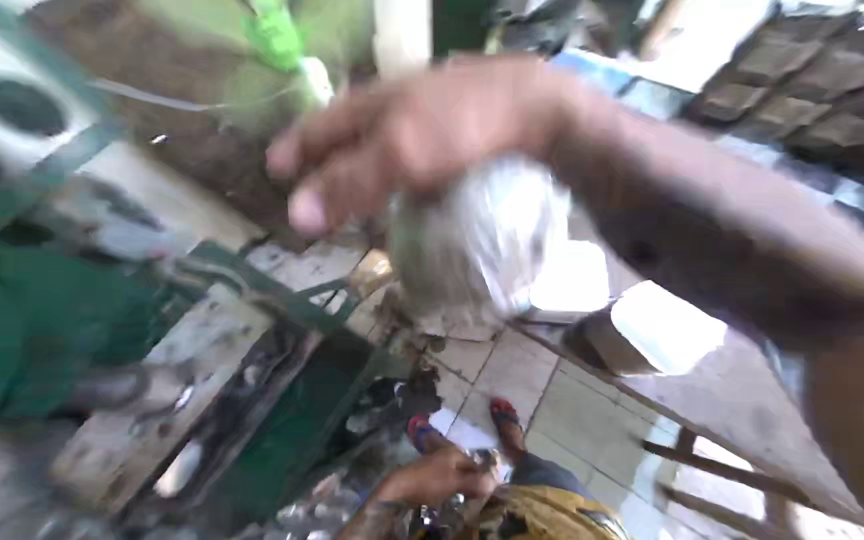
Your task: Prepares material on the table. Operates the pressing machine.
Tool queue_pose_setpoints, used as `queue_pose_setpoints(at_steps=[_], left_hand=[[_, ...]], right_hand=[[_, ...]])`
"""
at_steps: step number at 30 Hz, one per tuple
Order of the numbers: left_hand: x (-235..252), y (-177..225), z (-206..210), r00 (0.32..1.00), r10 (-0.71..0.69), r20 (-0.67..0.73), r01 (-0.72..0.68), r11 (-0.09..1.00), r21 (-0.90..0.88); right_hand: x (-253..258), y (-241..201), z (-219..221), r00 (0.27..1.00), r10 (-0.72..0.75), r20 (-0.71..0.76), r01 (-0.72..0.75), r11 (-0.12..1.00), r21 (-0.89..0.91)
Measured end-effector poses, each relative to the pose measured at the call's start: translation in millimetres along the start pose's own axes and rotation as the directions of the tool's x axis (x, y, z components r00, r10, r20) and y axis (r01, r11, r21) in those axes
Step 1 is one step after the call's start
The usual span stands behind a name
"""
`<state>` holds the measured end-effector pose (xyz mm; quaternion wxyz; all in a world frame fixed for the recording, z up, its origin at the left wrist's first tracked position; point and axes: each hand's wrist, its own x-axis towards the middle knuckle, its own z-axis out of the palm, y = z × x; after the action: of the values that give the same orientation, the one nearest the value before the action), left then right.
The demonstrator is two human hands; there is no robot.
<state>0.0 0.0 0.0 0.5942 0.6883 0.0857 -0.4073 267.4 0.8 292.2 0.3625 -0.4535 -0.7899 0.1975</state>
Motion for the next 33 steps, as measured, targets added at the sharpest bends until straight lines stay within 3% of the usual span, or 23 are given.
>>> queue_pose_setpoints(at_steps=[2, 3, 4, 6, 7, 8, 9, 11, 13, 15, 19, 20, 22, 23, 24, 25, 26, 27, 28, 30, 31, 33], left_hand=[[10.9, 8.4, -21.0, 0.988, 0.085, -0.132, -0.086, 0.996, 0.001], [16.7, 10.9, -34.9, 0.969, 0.083, -0.233, -0.078, 0.996, 0.03], [24.1, 18.6, -51.3, 0.944, 0.063, -0.324, -0.041, 0.996, 0.075], [41.1, 47.4, -85.2, 0.9, 0.006, -0.436, 0.079, 0.981, 0.176], [52.3, 64.5, -101.1, 0.887, -0.013, -0.461, 0.132, 0.965, 0.228], [65.8, 83.7, -116.5, 0.882, -0.023, -0.47, 0.174, 0.944, 0.281], [82.1, 102.6, -131.8, 0.881, -0.026, -0.472, 0.212, 0.915, 0.344], [120.0, 134.4, -161.1, 0.878, -0.027, -0.478, 0.278, 0.842, 0.463], [155.7, 150.8, -184.3, 0.869, -0.039, -0.493, 0.337, 0.776, 0.533], [180.3, 159.9, -203.2, 0.867, -0.037, -0.498, 0.372, 0.713, 0.594], [216.7, 156.8, -236.6, 0.88, 0.075, -0.468, 0.323, 0.628, 0.708], [224.3, 152.4, -243.9, 0.881, 0.095, -0.463, 0.317, 0.609, 0.727], [234.6, 144.4, -249.3, 0.879, 0.127, -0.46, 0.314, 0.571, 0.758], [238.0, 143.8, -249.3, 0.883, 0.134, -0.449, 0.309, 0.554, 0.773], [240.0, 144.6, -248.5, 0.89, 0.14, -0.434, 0.298, 0.541, 0.787], [239.0, 146.2, -247.5, 0.897, 0.143, -0.419, 0.288, 0.531, 0.797], [236.0, 148.6, -247.7, 0.9, 0.144, -0.411, 0.281, 0.529, 0.801], [231.9, 151.9, -247.9, 0.902, 0.152, -0.405, 0.267, 0.541, 0.798], [226.7, 155.3, -245.5, 0.893, 0.189, -0.409, 0.247, 0.555, 0.795], [208.8, 172.3, -228.5, 0.844, 0.288, -0.452, 0.193, 0.623, 0.758], [198.4, 189.2, -212.8, 0.818, 0.328, -0.472, 0.154, 0.666, 0.73], [181.5, 227.8, -162.4, 0.798, 0.41, -0.443, 0.031, 0.705, 0.708]], right_hand=[[-118.8, -32.3, 30.2, 0.957, 0.291, 0.02, -0.29, 0.956, -0.052], [-183.3, -46.3, 53.0, 0.899, 0.429, 0.088, -0.429, 0.903, -0.027], [-244.6, -61.1, 75.2, 0.788, 0.589, 0.181, -0.597, 0.802, -0.009], [-349.8, -71.9, 129.5, 0.335, 0.846, 0.416, -0.903, 0.414, -0.114], [-398.0, -70.2, 165.3, 0.142, 0.894, 0.424, -0.955, 0.237, -0.179], [-442.7, -65.2, 203.9, -0.004, 0.919, 0.393, -0.973, 0.087, -0.214], [-483.9, -57.0, 242.9, -0.101, 0.933, 0.346, -0.974, -0.022, -0.224], [-546.9, -33.6, 301.5, -0.174, 0.944, 0.281, -0.968, -0.111, -0.226], [-582.5, -14.5, 329.2, -0.211, 0.936, 0.281, -0.965, -0.154, -0.211], [-587.4, -8.9, 332.1, -0.21, 0.937, 0.278, -0.969, -0.161, -0.188], [-538.8, -19.9, 314.1, -0.3, 0.915, 0.272, -0.948, -0.254, -0.19], [-510.6, -22.1, 302.4, -0.282, 0.924, 0.259, -0.959, -0.263, -0.105], [-441.6, -32.9, 266.2, -0.105, 0.99, 0.096, -0.956, -0.127, 0.266], [-410.3, -38.6, 247.7, -0.004, 0.994, -0.112, -0.913, 0.042, 0.406], [-387.5, -39.9, 231.0, 0.068, 0.928, -0.365, -0.899, 0.216, 0.382], [-376.7, -35.7, 212.6, 0.13, 0.811, -0.57, -0.926, 0.304, 0.222], [-377.6, -26.8, 192.3, 0.195, 0.705, -0.682, -0.957, 0.29, 0.027], [-385.9, -16.0, 171.8, 0.237, 0.674, -0.699, -0.967, 0.232, -0.104], [-397.2, -5.1, 154.0, 0.232, 0.737, -0.635, -0.972, 0.155, -0.175], [-413.6, 15.4, 133.3, 0.142, 0.903, -0.406, -0.97, 0.044, -0.241], [-419.4, 21.3, 129.1, 0.146, 0.921, -0.361, -0.97, 0.061, -0.235], [-429.1, 20.5, 116.9, 0.163, 0.936, -0.311, -0.987, 0.152, -0.06]])
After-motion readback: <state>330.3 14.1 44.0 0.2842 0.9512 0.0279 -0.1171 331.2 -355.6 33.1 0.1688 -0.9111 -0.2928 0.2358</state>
